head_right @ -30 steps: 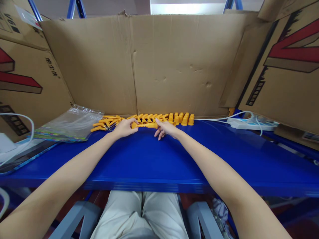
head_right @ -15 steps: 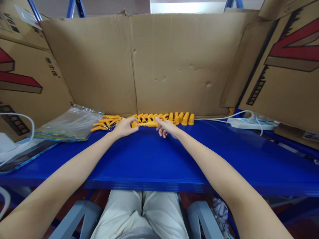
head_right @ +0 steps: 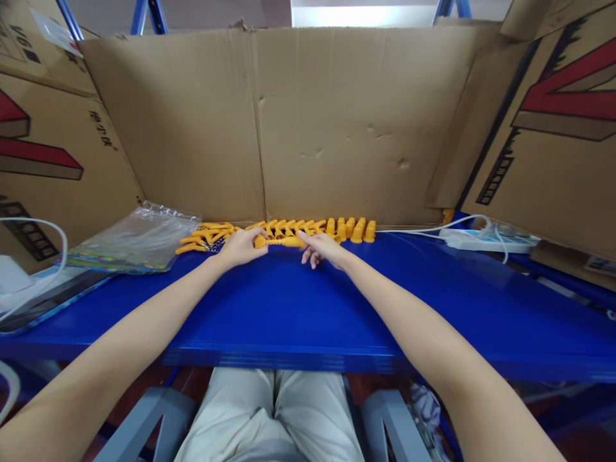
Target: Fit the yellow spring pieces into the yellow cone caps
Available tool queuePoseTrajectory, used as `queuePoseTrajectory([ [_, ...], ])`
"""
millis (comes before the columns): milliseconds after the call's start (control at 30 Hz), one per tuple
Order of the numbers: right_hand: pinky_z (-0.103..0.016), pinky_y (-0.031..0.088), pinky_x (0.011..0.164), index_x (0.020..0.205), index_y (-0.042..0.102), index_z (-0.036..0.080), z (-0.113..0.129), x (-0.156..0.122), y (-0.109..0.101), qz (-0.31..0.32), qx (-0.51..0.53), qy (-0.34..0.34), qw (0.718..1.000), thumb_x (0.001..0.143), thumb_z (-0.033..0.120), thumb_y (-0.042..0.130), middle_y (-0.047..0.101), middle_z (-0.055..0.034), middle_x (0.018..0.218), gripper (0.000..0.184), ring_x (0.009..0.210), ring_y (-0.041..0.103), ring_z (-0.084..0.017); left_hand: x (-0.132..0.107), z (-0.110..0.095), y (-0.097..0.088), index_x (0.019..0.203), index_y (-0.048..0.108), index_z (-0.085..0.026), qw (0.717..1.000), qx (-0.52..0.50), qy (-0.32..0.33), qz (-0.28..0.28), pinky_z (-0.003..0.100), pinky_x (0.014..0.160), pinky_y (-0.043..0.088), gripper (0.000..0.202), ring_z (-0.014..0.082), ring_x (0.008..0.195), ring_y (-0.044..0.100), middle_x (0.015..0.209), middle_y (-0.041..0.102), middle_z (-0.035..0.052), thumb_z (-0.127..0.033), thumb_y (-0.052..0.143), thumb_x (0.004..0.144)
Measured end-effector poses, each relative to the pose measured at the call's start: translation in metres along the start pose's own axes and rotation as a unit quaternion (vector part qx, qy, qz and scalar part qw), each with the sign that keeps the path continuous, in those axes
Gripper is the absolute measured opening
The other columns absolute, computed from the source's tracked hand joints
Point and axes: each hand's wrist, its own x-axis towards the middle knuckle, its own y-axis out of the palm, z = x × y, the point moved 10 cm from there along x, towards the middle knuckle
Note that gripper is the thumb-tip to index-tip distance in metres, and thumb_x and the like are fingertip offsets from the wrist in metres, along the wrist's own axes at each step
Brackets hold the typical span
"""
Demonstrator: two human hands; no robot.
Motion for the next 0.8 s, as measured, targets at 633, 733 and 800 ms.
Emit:
queuePoseTrajectory([
  [633,-0.019,0.048,0.047,0.091,0.057,0.014,-0.0025,0.0023,0.0023,0.048,0.035,-0.013,0.998,0.093,0.032,0.054,0.071,-0.008,0.082,0.018,0.048,0.059,-0.007,0.0011,0.0059,0.005,0.108,0.065,-0.021,1.0,0.002,-0.014,0.016,0.029,0.072,0.046,0.039,0.022,0.082,0.065,0.085,0.07,0.0043,-0.037,0.055,0.073],
  [733,-0.018,0.043,0.039,0.078,0.056,0.014,-0.0038,0.0016,0.0024,0.031,0.026,0.007,0.999,0.096,0.046,0.044,0.066,-0.006,0.062,0.038,0.039,0.053,-0.008,0.0,0.0022,0.0033,0.111,0.064,-0.022,1.0,0.019,-0.008,0.016,0.03,0.074,0.047,0.041,0.0227,0.083,0.065,0.087,0.07,0.0048,-0.037,0.055,0.074],
  [800,-0.018,0.038,0.033,0.075,0.056,0.015,-0.0051,0.0005,0.0017,0.017,0.018,0.023,0.999,0.095,0.054,0.04,0.062,-0.0048,0.053,0.047,0.033,0.048,-0.008,-0.0002,-0.0003,0.0024,0.11,0.064,-0.022,1.0,0.027,-0.003,0.014,0.031,0.074,0.047,0.041,0.0232,0.084,0.065,0.088,0.07,0.0053,-0.038,0.054,0.074],
])
